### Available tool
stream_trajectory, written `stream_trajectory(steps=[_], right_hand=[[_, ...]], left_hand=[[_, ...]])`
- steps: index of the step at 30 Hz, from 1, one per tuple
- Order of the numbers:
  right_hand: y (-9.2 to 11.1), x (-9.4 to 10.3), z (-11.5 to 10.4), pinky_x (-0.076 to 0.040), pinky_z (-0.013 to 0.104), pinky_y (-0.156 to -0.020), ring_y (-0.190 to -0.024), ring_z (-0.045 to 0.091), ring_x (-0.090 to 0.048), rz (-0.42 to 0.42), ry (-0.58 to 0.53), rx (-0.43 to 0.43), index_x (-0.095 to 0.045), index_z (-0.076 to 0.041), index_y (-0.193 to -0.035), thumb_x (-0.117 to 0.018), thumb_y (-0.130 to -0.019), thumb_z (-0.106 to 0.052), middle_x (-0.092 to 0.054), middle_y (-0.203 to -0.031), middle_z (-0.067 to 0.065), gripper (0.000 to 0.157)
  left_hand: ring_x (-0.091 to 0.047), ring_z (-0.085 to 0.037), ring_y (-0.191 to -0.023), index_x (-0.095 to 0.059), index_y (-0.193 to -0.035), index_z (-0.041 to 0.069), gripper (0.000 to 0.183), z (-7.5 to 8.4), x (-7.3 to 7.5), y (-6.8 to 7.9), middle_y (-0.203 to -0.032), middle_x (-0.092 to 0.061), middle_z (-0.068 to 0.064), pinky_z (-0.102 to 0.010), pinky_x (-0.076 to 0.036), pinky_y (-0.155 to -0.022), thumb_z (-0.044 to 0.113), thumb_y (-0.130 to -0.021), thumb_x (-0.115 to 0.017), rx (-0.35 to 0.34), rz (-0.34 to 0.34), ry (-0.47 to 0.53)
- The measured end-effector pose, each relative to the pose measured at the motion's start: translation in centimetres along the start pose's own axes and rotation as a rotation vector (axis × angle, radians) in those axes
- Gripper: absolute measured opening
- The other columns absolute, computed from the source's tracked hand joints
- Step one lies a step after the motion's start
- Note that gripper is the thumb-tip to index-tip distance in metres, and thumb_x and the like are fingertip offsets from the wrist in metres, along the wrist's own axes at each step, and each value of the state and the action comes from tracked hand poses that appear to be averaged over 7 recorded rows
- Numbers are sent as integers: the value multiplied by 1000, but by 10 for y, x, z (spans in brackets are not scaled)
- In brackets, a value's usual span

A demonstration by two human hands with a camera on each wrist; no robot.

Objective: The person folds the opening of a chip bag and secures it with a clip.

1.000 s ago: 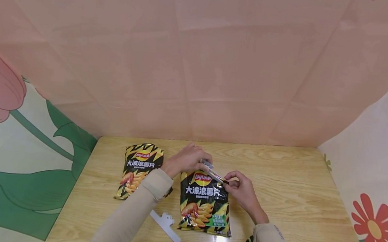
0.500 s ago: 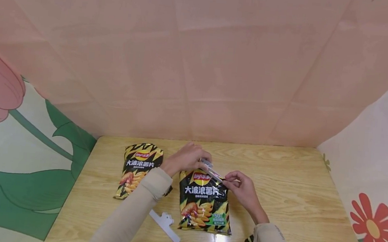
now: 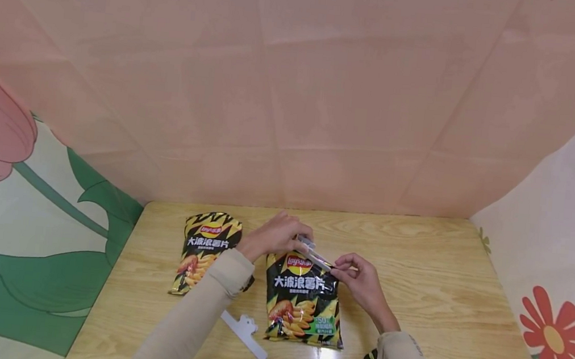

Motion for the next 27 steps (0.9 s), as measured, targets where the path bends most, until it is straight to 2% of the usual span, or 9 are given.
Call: stream_trajectory(steps=[4,9,12,15,21,27], right_hand=[[-1,2,0,-57,25,-62,-70,5,-69,12,20,4,-63,10,-98,-73,-85,5,-69,-85,13,18],[-1,3,0,-59,29,-66,-73,6,-70,31,83,4,-68,6,-99,-73,-86,0,-72,-88,21,15],[-1,2,-1,-59,27,-66,-76,6,-71,25,74,2,-67,7,-103,-70,-89,1,-71,-92,23,16],[0,3,-1,-58,24,-65,-77,5,-71,26,41,2,-65,9,-107,-68,-90,4,-70,-92,16,18],[1,5,-1,-59,24,-66,-78,6,-72,34,-21,8,-61,14,-112,-65,-90,8,-66,-90,-1,23],[2,3,2,-57,26,-60,-77,6,-72,34,-5,-43,-62,10,-114,-64,-93,4,-64,-96,13,22]], left_hand=[[-54,-1,-76,-73,-96,31,11,-1,1,1,-85,-69,23,-26,-33,-84,38,-88,-72,7,-4,21],[-53,-2,-74,-73,-96,30,11,-2,1,2,-83,-67,23,-26,-34,-85,38,-88,-72,9,-1,40],[-53,-3,-73,-74,-96,30,11,-2,1,2,-82,-67,22,-27,-33,-85,37,-88,-72,14,1,53],[-52,-4,-72,-74,-97,30,11,-3,0,1,-80,-66,22,-25,-33,-82,37,-88,-72,20,5,65],[-51,-6,-67,-74,-97,28,13,-2,-2,1,-80,-67,17,-22,-36,-68,37,-88,-73,19,6,78],[-50,-6,-68,-74,-97,28,12,-2,-4,1,-80,-66,17,-22,-36,-71,36,-88,-73,18,2,60]])
Point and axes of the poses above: each hand's wrist, its own y-axis away from the middle knuckle, its own x-axis out of the back of the hand, z = x × y, the point moved 10 cm from there along -y, towards the middle knuckle
